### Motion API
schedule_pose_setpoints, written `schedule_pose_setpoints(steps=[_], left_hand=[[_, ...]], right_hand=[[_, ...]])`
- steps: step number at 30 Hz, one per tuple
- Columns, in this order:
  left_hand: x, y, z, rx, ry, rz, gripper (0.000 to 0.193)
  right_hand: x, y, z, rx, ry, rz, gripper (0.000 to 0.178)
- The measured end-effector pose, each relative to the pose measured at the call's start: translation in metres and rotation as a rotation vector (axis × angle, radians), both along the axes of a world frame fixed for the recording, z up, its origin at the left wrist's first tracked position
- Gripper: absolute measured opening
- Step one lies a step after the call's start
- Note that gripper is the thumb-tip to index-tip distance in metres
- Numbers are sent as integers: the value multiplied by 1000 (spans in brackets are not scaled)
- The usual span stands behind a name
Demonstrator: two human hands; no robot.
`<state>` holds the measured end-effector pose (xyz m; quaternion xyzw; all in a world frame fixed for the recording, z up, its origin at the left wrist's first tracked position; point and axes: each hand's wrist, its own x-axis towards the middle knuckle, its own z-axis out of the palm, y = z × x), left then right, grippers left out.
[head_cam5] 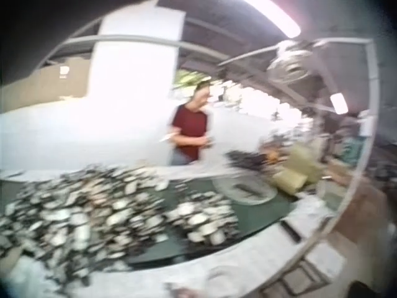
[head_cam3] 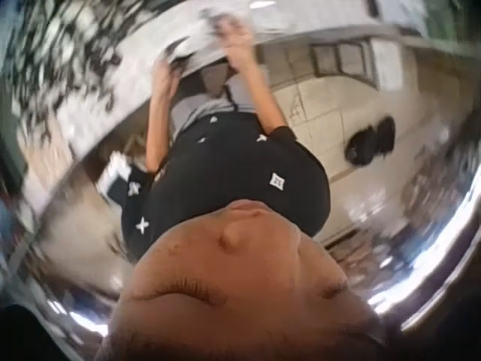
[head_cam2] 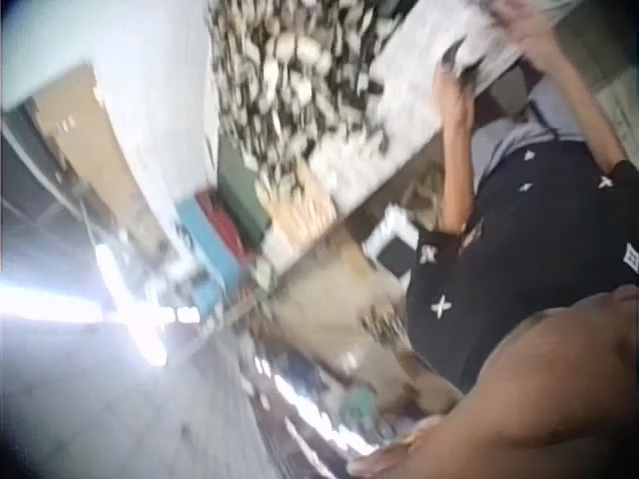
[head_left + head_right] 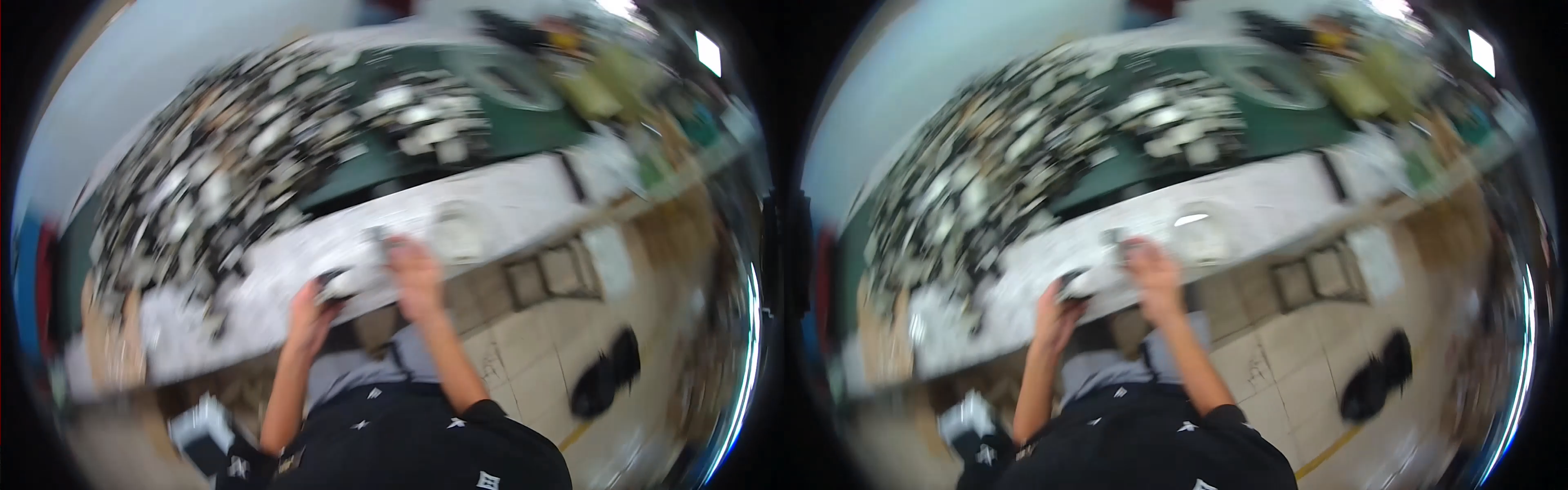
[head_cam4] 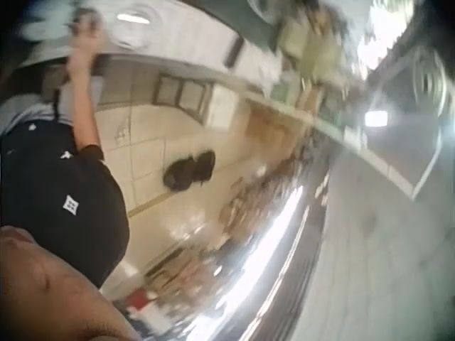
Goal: Applying glue to shoe components at a factory workbench.
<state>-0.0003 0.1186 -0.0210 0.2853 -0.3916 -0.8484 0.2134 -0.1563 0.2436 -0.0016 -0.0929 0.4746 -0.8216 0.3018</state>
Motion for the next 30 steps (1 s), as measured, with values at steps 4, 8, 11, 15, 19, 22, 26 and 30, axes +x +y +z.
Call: schedule_pose_setpoints(steps=[4,8,11,15,19,22,26,30], left_hand=[[5,3,11,-2,155,-146,39],[22,7,36,21,197,-73,46],[29,10,39,-65,99,-106,49],[25,12,38,-101,115,-131,44],[25,13,35,-107,134,-161,43],[25,14,36,-100,123,-147,43],[27,14,37,-108,122,-136,44],[26,13,39,-88,126,-156,45]], right_hand=[[17,40,30,31,211,21,30],[39,43,58,278,777,183,28],[51,44,69,352,1082,176,28],[55,42,74,348,1198,121,31],[58,36,71,353,1260,126,32],[60,33,69,383,1278,121,30],[59,32,68,357,1152,168,30],[56,31,66,257,755,257,29]])
